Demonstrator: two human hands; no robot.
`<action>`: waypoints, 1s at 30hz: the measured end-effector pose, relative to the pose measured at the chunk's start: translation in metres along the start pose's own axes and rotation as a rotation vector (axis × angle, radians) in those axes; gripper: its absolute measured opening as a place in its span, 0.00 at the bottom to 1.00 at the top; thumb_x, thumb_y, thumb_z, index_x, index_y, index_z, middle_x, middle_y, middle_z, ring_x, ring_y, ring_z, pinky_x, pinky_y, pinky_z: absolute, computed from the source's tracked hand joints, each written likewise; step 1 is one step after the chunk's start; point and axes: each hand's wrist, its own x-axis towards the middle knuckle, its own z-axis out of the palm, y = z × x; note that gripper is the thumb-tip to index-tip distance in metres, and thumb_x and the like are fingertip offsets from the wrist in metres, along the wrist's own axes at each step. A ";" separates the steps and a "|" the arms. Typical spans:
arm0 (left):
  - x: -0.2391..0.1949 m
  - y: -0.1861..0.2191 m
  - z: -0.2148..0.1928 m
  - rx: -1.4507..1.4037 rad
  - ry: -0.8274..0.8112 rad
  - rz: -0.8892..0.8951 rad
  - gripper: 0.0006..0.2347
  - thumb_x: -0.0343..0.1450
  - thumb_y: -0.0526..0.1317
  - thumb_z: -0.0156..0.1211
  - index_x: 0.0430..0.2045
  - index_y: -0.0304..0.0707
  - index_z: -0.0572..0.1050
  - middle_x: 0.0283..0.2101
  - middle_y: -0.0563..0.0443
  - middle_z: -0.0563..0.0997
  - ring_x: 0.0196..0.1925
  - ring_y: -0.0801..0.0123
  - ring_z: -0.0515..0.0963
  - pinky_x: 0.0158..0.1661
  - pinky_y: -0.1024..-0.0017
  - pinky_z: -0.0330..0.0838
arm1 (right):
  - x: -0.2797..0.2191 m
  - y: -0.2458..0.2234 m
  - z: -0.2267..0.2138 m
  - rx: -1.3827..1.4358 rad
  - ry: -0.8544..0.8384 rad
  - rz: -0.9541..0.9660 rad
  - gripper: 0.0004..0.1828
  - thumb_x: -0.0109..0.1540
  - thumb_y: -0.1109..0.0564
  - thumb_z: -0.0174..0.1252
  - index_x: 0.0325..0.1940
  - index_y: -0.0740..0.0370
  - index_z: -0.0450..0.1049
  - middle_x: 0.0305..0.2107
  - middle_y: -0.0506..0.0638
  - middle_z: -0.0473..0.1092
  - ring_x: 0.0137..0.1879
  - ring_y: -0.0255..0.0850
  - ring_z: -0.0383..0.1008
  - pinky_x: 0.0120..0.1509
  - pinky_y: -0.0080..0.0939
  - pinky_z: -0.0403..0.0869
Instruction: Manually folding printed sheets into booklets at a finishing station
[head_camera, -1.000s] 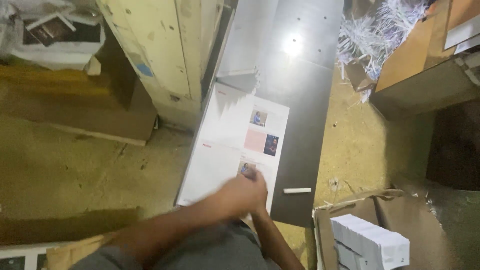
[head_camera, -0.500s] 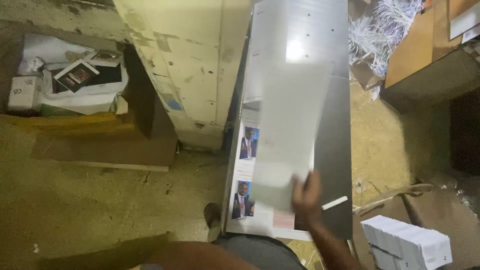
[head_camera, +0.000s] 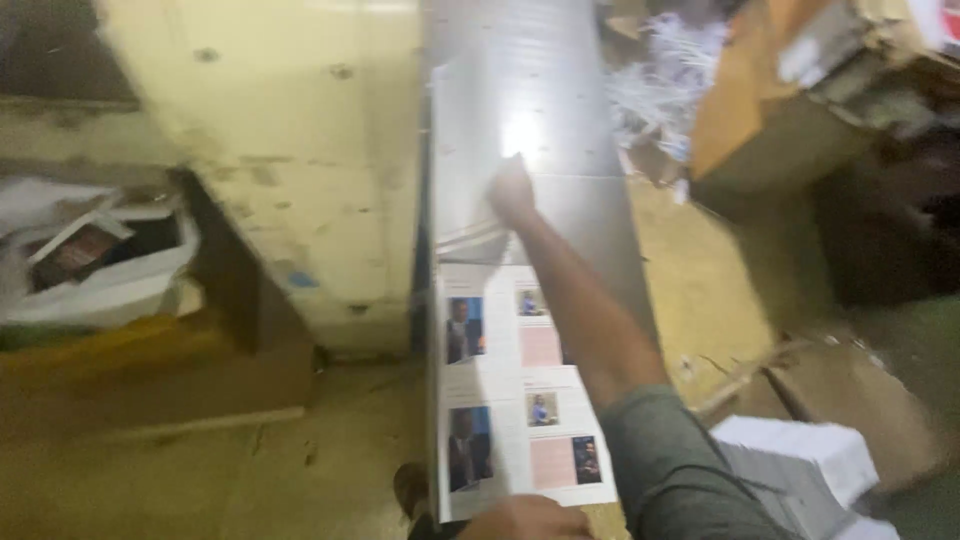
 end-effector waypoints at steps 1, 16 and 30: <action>0.010 0.001 -0.006 -0.043 -0.024 0.025 0.14 0.85 0.40 0.37 0.50 0.32 0.74 0.48 0.40 0.76 0.52 0.55 0.78 0.55 0.61 0.69 | -0.012 0.010 -0.004 0.429 0.115 0.082 0.16 0.64 0.51 0.61 0.53 0.60 0.73 0.46 0.56 0.72 0.53 0.52 0.75 0.61 0.54 0.70; 0.182 -0.295 0.016 1.030 -0.282 -0.104 0.13 0.69 0.34 0.50 0.43 0.38 0.80 0.53 0.40 0.77 0.60 0.43 0.72 0.50 0.49 0.72 | -0.597 0.025 -0.135 0.929 -0.237 1.131 0.12 0.60 0.53 0.64 0.47 0.54 0.82 0.41 0.46 0.80 0.48 0.40 0.78 0.56 0.40 0.73; 0.191 -0.245 -0.012 0.967 -0.417 -0.373 0.22 0.70 0.41 0.55 0.60 0.36 0.74 0.61 0.39 0.78 0.67 0.52 0.71 0.76 0.50 0.43 | -0.601 0.034 -0.186 1.044 -0.399 1.321 0.09 0.66 0.51 0.60 0.46 0.55 0.79 0.41 0.49 0.80 0.47 0.41 0.78 0.51 0.44 0.76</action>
